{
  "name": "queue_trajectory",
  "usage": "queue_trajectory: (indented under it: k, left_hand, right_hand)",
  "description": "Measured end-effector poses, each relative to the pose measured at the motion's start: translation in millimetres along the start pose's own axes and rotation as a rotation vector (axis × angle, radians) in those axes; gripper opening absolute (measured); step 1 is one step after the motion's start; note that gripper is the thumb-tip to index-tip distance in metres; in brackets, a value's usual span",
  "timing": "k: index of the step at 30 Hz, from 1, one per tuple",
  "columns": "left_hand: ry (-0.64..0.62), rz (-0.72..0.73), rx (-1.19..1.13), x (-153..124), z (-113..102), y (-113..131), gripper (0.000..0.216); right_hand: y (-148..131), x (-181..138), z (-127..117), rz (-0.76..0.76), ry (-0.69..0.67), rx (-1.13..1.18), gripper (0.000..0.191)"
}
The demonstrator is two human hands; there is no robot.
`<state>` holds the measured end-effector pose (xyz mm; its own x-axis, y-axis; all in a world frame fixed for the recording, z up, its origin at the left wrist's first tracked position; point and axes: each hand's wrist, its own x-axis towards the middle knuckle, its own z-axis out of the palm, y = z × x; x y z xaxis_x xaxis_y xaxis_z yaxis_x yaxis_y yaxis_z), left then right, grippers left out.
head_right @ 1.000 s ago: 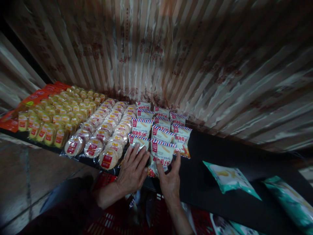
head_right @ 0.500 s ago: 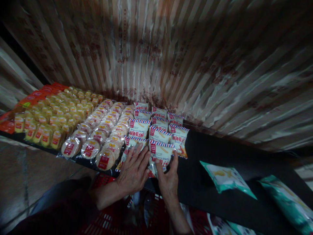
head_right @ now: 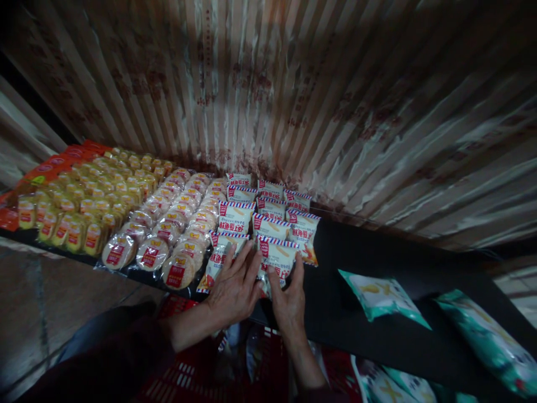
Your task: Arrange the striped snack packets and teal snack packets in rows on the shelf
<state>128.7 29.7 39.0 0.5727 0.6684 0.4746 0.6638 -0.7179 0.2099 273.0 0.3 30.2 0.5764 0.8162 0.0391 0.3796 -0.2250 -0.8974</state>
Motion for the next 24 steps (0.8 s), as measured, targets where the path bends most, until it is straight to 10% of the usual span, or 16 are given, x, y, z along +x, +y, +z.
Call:
queue_trajectory:
  k: [24]
  left_hand:
    - [0.016, -0.015, -0.047, -6, -7, 0, 0.052]
  right_hand:
    - [-2, 0, -4, -0.151, -0.035, -0.195, 0.093]
